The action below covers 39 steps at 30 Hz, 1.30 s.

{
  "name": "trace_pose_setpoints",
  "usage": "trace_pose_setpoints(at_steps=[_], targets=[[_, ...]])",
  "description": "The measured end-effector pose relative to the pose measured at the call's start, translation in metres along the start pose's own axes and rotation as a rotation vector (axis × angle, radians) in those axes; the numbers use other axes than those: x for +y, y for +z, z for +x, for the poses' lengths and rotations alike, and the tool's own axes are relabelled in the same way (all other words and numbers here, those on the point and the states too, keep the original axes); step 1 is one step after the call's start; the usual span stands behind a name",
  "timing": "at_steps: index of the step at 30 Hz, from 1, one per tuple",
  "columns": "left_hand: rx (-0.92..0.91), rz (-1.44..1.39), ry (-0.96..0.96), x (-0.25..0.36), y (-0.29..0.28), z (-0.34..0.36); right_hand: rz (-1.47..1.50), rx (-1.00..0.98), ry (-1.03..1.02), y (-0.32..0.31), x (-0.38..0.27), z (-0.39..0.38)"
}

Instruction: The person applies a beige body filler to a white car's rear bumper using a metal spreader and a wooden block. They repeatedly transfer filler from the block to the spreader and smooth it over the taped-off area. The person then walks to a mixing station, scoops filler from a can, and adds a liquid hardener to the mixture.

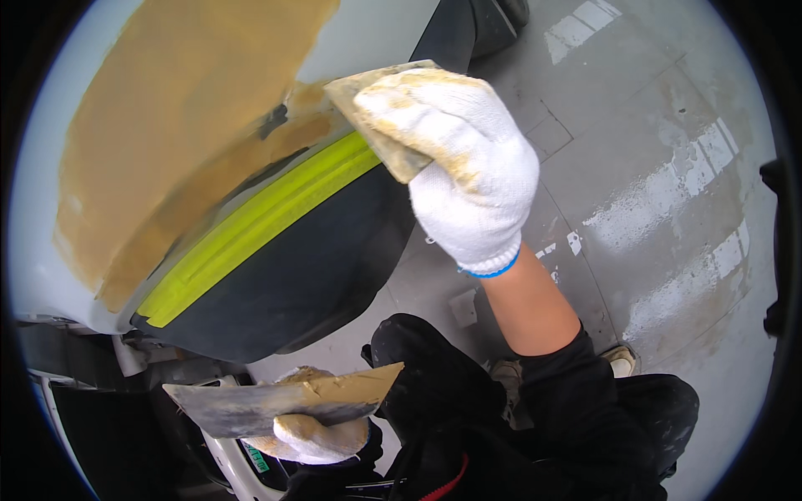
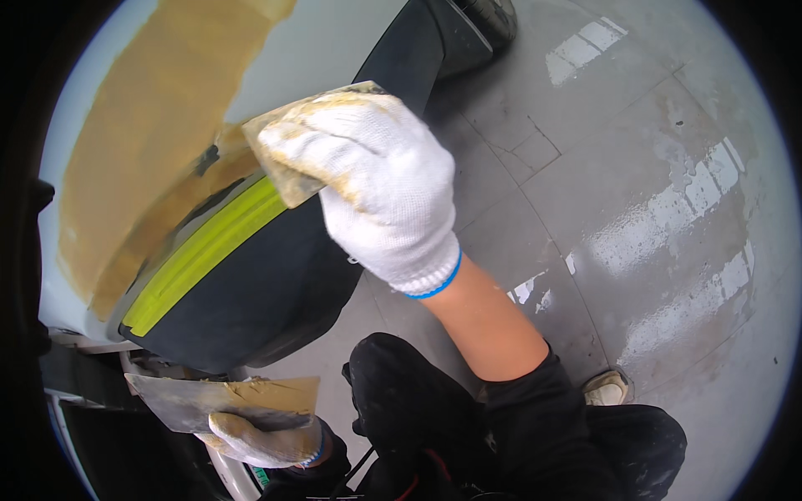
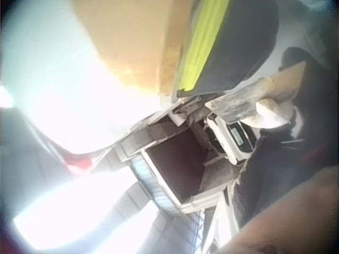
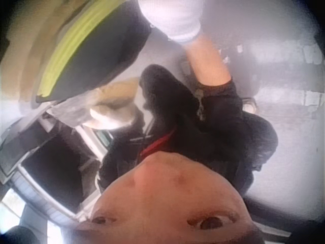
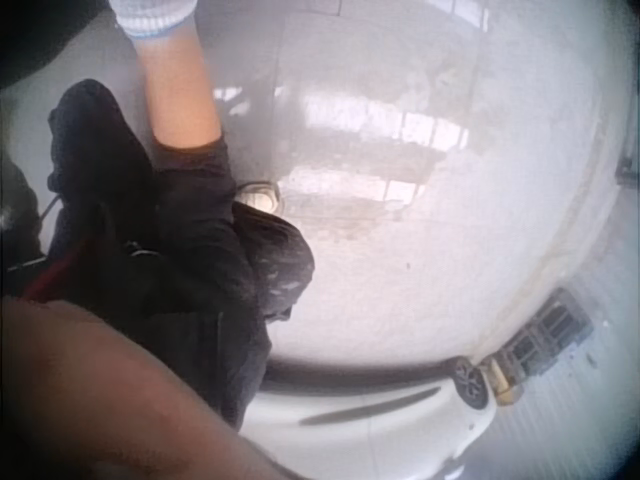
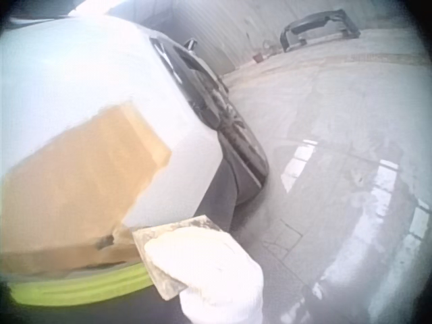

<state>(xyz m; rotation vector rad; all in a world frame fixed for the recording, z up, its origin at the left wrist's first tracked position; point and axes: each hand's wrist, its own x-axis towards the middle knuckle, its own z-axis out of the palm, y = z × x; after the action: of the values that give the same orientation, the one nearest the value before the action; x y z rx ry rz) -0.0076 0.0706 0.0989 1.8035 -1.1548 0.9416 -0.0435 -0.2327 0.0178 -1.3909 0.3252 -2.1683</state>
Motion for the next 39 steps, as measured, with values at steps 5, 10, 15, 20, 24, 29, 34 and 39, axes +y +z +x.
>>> trace_pose_setpoints(at_steps=[5,10,15,20,24,29,34,39], targets=[[-0.036,0.643,0.452,-0.007,0.005,0.010,-0.014,-0.011,0.046,0.017,-0.008,0.008],[0.005,0.379,0.029,0.008,0.023,-0.006,-0.037,-0.014,0.033,0.020,-0.018,0.000],[-0.074,0.492,0.253,0.008,0.021,0.001,-0.035,-0.090,0.049,0.011,-0.020,-0.009],[0.062,0.729,0.568,0.004,0.029,0.015,0.037,-0.074,-0.012,-0.004,0.005,0.012],[0.149,0.184,-0.102,0.025,0.044,-0.001,0.012,0.030,0.040,0.013,0.001,0.023],[0.051,0.103,-0.193,0.025,0.037,-0.004,-0.058,-0.068,-0.009,0.018,-0.022,0.014],[0.027,-0.165,-0.160,0.004,0.022,-0.020,-0.040,-0.177,-0.052,-0.003,-0.014,0.008],[0.132,0.043,-0.007,-0.012,0.024,-0.024,0.060,-0.048,-0.016,-0.003,0.024,0.020]])
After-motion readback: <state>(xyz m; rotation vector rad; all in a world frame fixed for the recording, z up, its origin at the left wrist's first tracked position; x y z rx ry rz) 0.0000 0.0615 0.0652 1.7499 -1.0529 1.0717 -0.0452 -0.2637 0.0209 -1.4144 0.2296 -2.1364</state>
